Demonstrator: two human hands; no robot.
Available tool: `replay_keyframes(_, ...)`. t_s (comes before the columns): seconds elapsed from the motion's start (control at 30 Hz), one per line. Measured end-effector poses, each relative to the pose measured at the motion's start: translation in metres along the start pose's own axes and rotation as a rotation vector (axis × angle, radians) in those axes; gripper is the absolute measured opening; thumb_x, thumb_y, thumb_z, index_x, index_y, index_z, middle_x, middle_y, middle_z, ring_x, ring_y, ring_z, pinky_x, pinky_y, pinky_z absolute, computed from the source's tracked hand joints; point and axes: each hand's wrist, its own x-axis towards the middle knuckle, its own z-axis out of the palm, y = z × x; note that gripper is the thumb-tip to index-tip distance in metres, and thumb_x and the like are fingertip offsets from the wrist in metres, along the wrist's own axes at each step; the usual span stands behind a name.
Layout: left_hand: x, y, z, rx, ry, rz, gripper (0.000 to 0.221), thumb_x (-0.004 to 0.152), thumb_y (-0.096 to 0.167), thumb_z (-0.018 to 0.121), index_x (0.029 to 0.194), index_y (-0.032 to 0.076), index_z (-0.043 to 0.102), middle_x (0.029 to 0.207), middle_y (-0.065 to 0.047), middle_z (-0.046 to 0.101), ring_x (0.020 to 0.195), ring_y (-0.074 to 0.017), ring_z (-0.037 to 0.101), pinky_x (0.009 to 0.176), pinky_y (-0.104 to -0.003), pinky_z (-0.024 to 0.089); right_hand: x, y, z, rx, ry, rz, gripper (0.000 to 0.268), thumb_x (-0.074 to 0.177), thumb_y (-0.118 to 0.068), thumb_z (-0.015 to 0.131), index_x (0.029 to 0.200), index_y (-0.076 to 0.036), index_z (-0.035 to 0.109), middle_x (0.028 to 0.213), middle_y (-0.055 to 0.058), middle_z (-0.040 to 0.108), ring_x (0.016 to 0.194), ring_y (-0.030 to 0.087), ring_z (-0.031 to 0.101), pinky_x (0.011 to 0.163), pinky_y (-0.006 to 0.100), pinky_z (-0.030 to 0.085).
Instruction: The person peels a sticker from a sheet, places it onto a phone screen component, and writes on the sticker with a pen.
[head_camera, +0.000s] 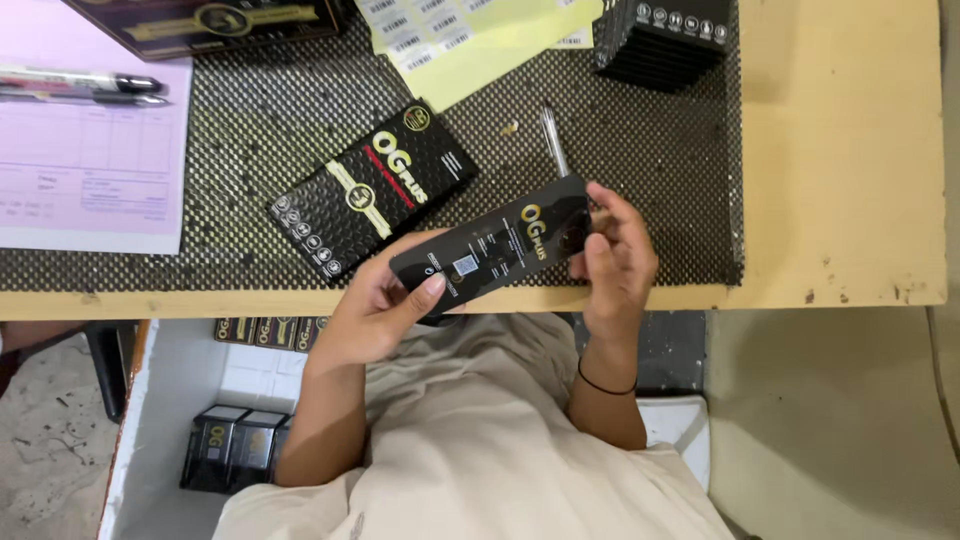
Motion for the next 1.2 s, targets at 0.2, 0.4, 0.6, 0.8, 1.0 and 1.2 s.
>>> replay_keyframes(0.2, 0.007, 0.012, 0.005, 0.016, -0.088, -0.025, 0.043, 0.095, 0.001, 0.063, 0.138, -0.002, 0.061, 0.121, -0.019, 0.071, 0.111, -0.0189, 0.059, 0.087, -0.040, 0.059, -0.002, 0.006, -0.005, -0.020, -0.057, 0.064, 0.026, 0.098, -0.009, 0.062, 0.115, 0.009, 0.070, 0.066, 0.015, 0.065, 0.046, 0.018, 0.064, 0.045, 0.026, 0.055)
replay_keyframes(0.4, 0.007, 0.028, 0.014, -0.025, -0.089, -0.028, 0.077, 0.089, -0.003, 0.070, 0.157, 0.005, 0.034, 0.136, -0.019, 0.059, 0.106, -0.0206, 0.063, 0.080, -0.039, 0.066, -0.010, 0.013, -0.016, 0.084, -0.017, 0.129, 0.011, 0.091, -0.004, 0.071, 0.096, 0.006, 0.071, 0.061, 0.013, 0.063, 0.045, 0.018, 0.065, 0.042, 0.027, 0.057)
replay_keyframes(0.6, 0.004, 0.025, 0.014, 0.195, -0.132, 0.090, 0.110, 0.070, 0.015, 0.093, 0.155, 0.002, 0.025, 0.146, -0.030, 0.037, 0.117, -0.0415, 0.056, 0.084, -0.049, 0.065, -0.005, 0.020, -0.019, 0.231, 0.035, 0.106, 0.013, 0.097, -0.010, 0.067, 0.095, 0.003, 0.069, 0.060, 0.009, 0.056, 0.040, 0.016, 0.061, 0.038, 0.026, 0.057)
replay_keyframes(0.8, 0.000, 0.029, 0.024, 0.611, -0.153, 0.283, 0.084, 0.071, 0.028, 0.092, 0.144, 0.010, 0.055, 0.144, -0.027, 0.036, 0.138, -0.0527, 0.042, 0.113, -0.064, 0.040, -0.009, 0.022, -0.028, 0.376, 0.096, 0.165, 0.013, 0.098, -0.011, 0.067, 0.103, 0.001, 0.067, 0.066, 0.009, 0.061, 0.046, 0.016, 0.065, 0.039, 0.023, 0.061)
replay_keyframes(1.0, -0.010, -0.029, 0.022, 0.907, 0.051, 0.560, 0.039, 0.091, 0.005, 0.070, 0.129, 0.013, 0.070, 0.146, -0.024, 0.040, 0.130, -0.0457, 0.058, 0.102, -0.053, 0.057, -0.010, 0.021, -0.024, 0.497, 0.143, 0.217, 0.017, 0.093, -0.010, 0.070, 0.102, 0.003, 0.063, 0.065, 0.009, 0.059, 0.044, 0.023, 0.066, 0.033, 0.029, 0.061)
replay_keyframes(1.2, -0.010, -0.062, 0.015, 1.164, 0.281, 0.825, 0.038, 0.091, 0.006, 0.054, 0.114, 0.023, 0.079, 0.129, -0.013, 0.065, 0.089, -0.0215, 0.074, 0.067, -0.032, 0.061, -0.010, 0.027, -0.030, 0.432, 0.046, 0.191, 0.019, 0.095, -0.014, 0.068, 0.103, 0.002, 0.064, 0.067, 0.012, 0.061, 0.057, 0.024, 0.071, 0.051, 0.038, 0.071)
